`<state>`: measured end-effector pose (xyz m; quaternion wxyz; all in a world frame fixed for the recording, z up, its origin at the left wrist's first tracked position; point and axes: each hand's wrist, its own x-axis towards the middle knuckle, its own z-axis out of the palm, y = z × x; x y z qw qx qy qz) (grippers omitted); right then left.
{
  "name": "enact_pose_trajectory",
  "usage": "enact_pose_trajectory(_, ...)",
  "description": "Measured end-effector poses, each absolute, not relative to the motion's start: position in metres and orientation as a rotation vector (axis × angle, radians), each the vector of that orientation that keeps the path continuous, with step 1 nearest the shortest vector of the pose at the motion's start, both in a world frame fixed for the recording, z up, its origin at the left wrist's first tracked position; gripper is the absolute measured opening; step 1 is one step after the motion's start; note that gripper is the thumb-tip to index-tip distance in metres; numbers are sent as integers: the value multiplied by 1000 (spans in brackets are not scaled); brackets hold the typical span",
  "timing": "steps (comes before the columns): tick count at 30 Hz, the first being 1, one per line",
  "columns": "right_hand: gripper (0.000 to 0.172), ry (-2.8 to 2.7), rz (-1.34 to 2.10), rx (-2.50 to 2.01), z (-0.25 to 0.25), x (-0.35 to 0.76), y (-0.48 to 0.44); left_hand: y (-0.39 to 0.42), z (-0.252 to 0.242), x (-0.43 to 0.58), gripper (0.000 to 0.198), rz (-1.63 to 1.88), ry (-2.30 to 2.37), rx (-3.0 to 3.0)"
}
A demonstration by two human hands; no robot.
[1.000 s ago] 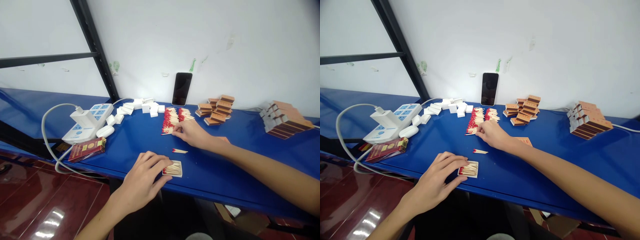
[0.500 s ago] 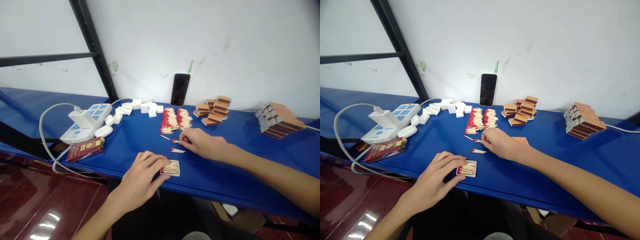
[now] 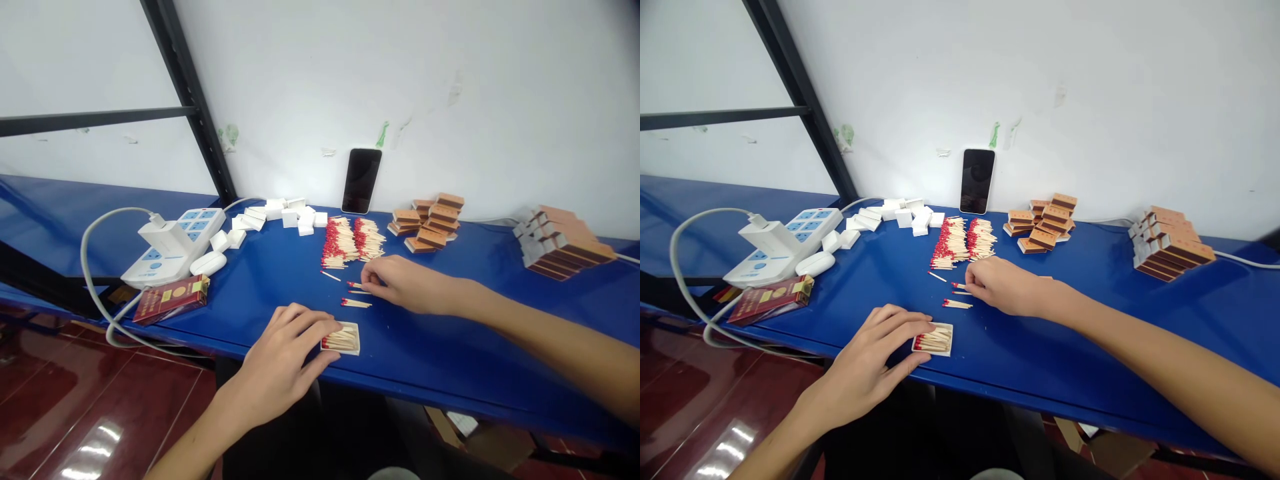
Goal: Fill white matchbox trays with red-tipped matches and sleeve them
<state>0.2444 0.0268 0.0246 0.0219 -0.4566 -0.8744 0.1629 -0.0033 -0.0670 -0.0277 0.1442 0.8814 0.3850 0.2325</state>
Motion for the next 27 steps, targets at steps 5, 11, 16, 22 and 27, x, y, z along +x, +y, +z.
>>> enact_pose_trajectory(5, 18, -2719, 772, -1374, 26, 243, 29, -66, -29, -3, 23, 681, 1109, 2544)
enact_pose_trajectory(11, 20, -2641, 888, -1407, 26, 240, 26, -66, -30, -3, 23, 683, 1109, 2552)
enact_pose_trajectory(16, 20, -2618, 891, -1418, 25, 240, 25, -66, -29, -3, 22, 669, 1113, 2546)
enact_pose_trajectory(22, 19, -2608, 898, -1392, 24, 241, 18, -66, -29, -3, 23, 661, 1110, 2540)
enact_pose_trajectory(27, 23, -2609, 844, -1388, 26, 242, 19, -65, -29, -3, 22, 665, 1114, 2542)
